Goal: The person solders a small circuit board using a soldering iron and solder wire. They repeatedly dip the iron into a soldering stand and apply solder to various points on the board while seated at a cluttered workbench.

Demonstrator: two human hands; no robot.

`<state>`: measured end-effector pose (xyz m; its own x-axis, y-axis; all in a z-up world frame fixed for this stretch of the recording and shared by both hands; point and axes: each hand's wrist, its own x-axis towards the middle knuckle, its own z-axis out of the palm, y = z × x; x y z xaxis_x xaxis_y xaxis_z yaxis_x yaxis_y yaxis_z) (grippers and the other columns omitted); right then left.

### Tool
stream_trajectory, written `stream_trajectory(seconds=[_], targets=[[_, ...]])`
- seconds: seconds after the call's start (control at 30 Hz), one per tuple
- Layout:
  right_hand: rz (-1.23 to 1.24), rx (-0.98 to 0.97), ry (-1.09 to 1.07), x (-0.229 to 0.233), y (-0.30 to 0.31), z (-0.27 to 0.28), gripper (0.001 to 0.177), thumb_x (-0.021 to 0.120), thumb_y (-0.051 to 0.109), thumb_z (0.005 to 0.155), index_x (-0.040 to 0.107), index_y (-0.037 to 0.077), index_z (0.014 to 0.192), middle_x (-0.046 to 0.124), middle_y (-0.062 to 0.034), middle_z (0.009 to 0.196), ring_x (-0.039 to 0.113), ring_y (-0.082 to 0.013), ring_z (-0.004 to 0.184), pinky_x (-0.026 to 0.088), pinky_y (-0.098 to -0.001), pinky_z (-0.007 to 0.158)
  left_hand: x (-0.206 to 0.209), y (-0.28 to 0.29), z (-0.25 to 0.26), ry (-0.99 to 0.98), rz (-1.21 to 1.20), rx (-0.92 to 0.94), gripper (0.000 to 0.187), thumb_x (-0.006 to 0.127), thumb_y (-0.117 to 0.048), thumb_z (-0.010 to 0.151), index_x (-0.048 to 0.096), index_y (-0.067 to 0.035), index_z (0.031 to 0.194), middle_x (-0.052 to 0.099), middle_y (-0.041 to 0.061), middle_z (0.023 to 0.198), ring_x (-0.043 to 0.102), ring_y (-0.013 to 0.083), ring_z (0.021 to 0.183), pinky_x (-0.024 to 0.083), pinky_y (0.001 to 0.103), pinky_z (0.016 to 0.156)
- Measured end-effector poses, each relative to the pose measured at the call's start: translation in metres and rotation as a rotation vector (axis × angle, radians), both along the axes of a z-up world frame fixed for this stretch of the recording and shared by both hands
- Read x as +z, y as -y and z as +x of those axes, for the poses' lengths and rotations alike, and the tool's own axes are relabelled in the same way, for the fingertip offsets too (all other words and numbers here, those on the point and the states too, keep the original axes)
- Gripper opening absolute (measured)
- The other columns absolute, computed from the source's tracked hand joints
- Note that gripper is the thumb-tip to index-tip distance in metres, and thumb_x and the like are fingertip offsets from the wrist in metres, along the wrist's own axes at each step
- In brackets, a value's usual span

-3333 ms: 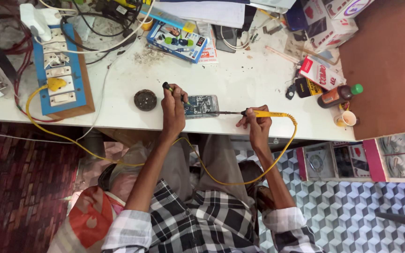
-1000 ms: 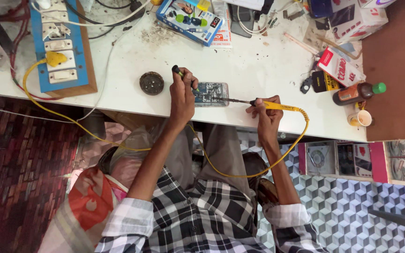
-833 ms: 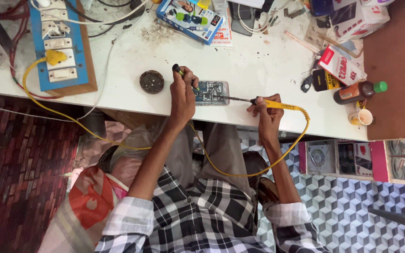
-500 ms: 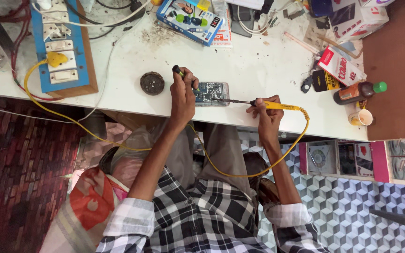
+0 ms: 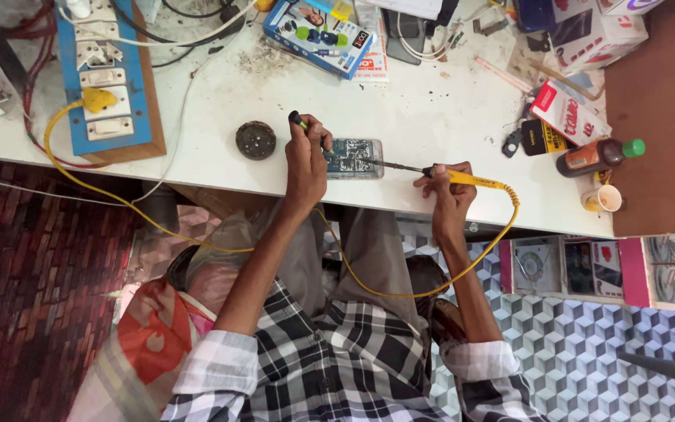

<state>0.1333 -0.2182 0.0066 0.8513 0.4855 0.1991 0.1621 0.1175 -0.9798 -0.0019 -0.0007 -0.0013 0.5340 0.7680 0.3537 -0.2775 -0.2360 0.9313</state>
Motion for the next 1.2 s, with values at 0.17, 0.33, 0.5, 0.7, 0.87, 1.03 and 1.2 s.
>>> stream_trajectory(seconds=[0.17,0.33,0.5,0.7,0.87,1.03,1.2], targets=[[-0.011,0.031,0.021,0.006,-0.001,-0.002,0.023,0.062,0.023,0.109,0.049,0.004,0.105,0.071,-0.0137,0.083,0.062,-0.0127,0.072,0.050,-0.0259,0.067,0.002,0.001,0.001,0.008,-0.022,0.000,0.022,0.038,-0.021,0.115,0.041,0.000,0.108,0.053,0.008,0.078,0.054,0.0157,0.070,0.047,0.033,0.069],[0.025,0.066,0.038,0.008,-0.005,-0.004,0.022,0.062,0.020,0.108,0.048,0.004,0.110,0.070,-0.0145,0.090,0.070,-0.0163,0.081,0.051,-0.0269,0.067,0.004,0.000,0.000,0.008,-0.028,0.001,0.023,0.038,-0.022,0.115,0.042,-0.001,0.109,0.054,0.007,0.077,0.053,0.0153,0.071,0.047,0.033,0.068],[0.014,0.108,0.044,-0.005,0.002,0.005,0.020,0.060,0.020,0.108,0.048,0.004,0.109,0.073,-0.0168,0.091,0.070,-0.0165,0.076,0.052,-0.0272,0.068,-0.009,0.000,0.004,0.000,-0.017,0.006,0.022,0.038,-0.021,0.116,0.042,-0.002,0.107,0.054,0.006,0.077,0.054,0.0140,0.071,0.046,0.032,0.068],[-0.002,0.077,0.042,-0.008,0.003,0.005,0.021,0.063,0.018,0.105,0.049,0.004,0.102,0.074,-0.0189,0.088,0.069,-0.0178,0.075,0.051,-0.0284,0.066,-0.009,0.001,0.002,0.006,-0.040,-0.005,0.017,0.038,-0.017,0.115,0.042,-0.002,0.107,0.053,0.005,0.079,0.052,0.0134,0.071,0.045,0.031,0.067],[0.002,0.096,0.013,-0.010,-0.001,0.005,0.019,0.061,0.019,0.105,0.051,0.003,0.104,0.074,-0.0177,0.090,0.070,-0.0176,0.075,0.053,-0.0281,0.067,-0.010,-0.003,0.007,0.106,-0.099,-0.034,0.018,0.040,-0.016,0.115,0.045,-0.001,0.106,0.054,0.007,0.084,0.053,0.0140,0.077,0.046,0.032,0.069],[0.088,0.043,-0.082,-0.009,0.005,0.014,0.018,0.065,0.017,0.104,0.053,0.004,0.104,0.071,-0.0158,0.085,0.065,-0.0162,0.067,0.052,-0.0274,0.063,-0.010,0.000,0.005,0.031,-0.033,0.015,0.017,0.041,-0.017,0.111,0.043,-0.001,0.107,0.055,0.006,0.074,0.055,0.0139,0.067,0.046,0.031,0.063],[0.077,0.004,-0.084,-0.002,0.002,0.012,0.020,0.068,0.021,0.102,0.055,0.006,0.103,0.070,-0.0128,0.083,0.060,-0.0139,0.065,0.048,-0.0258,0.062,-0.001,-0.002,0.000,-0.003,-0.075,-0.012,0.018,0.040,-0.017,0.112,0.044,-0.001,0.106,0.054,0.007,0.074,0.051,0.0147,0.067,0.045,0.032,0.064]])
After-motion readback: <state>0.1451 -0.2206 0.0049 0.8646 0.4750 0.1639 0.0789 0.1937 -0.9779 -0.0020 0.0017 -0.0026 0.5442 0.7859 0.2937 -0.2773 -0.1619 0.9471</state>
